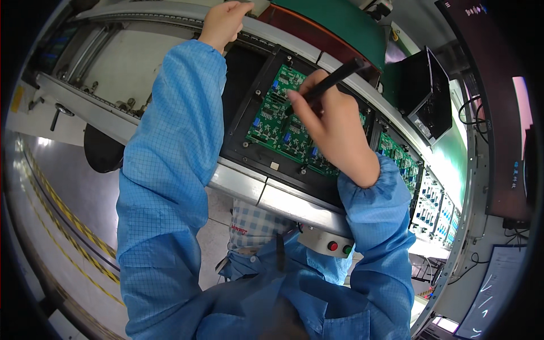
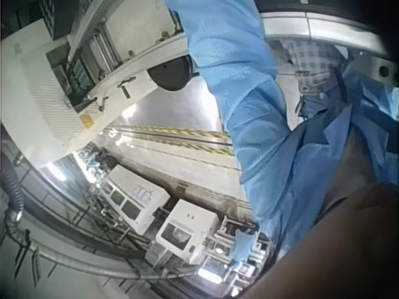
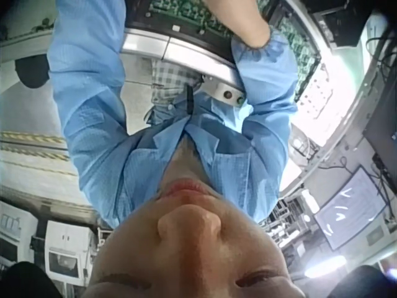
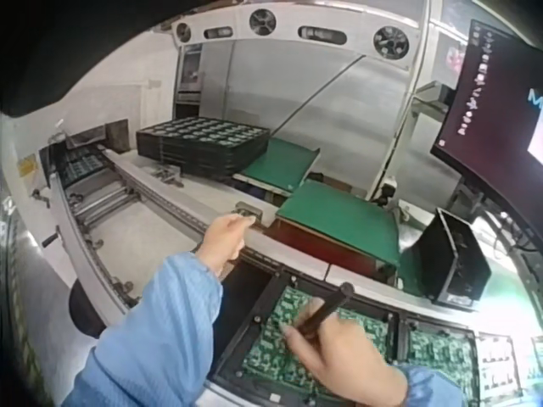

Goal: The person retrieves electronic components from a bin and inserts them into circuit boards by hand, presses the components with a handheld tool, and slides the board trays along the conveyor line.

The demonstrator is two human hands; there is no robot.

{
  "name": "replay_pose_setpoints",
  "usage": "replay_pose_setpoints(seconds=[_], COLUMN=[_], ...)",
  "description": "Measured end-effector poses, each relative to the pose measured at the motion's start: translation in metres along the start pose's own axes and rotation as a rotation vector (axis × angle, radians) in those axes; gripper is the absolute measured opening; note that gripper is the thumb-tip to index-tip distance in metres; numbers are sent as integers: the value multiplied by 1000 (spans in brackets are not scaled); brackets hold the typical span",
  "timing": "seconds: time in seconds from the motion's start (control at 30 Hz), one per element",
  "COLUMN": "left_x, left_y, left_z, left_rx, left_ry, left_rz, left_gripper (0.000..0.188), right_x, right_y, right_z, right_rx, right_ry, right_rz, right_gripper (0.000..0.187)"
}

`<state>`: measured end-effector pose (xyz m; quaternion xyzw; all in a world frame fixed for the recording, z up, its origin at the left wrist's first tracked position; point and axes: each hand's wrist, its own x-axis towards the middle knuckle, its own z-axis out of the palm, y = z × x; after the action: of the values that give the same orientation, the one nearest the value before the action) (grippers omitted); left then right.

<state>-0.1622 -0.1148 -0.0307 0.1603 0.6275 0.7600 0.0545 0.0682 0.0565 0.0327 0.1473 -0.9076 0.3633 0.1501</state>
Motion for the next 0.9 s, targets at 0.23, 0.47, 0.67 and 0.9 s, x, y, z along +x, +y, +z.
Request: replay_pose_setpoints(seconds=[0.23, 0.47, 0.67, 0.9], left_x=[8, 5, 0, 2], left_y=[-3, 2, 6, 7], left_z=[-10, -9, -12, -12], left_rx=[-226, 47, 55, 41], left_ry=[-196, 51, 43, 34], left_rz=[122, -21, -13, -35], left_gripper=[23, 35, 26, 24], right_x=[-4, -4, 20, 45], right_y=[12, -10, 5, 67], right_z=[16, 28, -11, -21], right_rx=[-102, 27, 42, -233], right_ry=[-88, -125, 133, 220], right_rz=[-50, -137, 103, 0], right_gripper=[20, 20, 19, 25])
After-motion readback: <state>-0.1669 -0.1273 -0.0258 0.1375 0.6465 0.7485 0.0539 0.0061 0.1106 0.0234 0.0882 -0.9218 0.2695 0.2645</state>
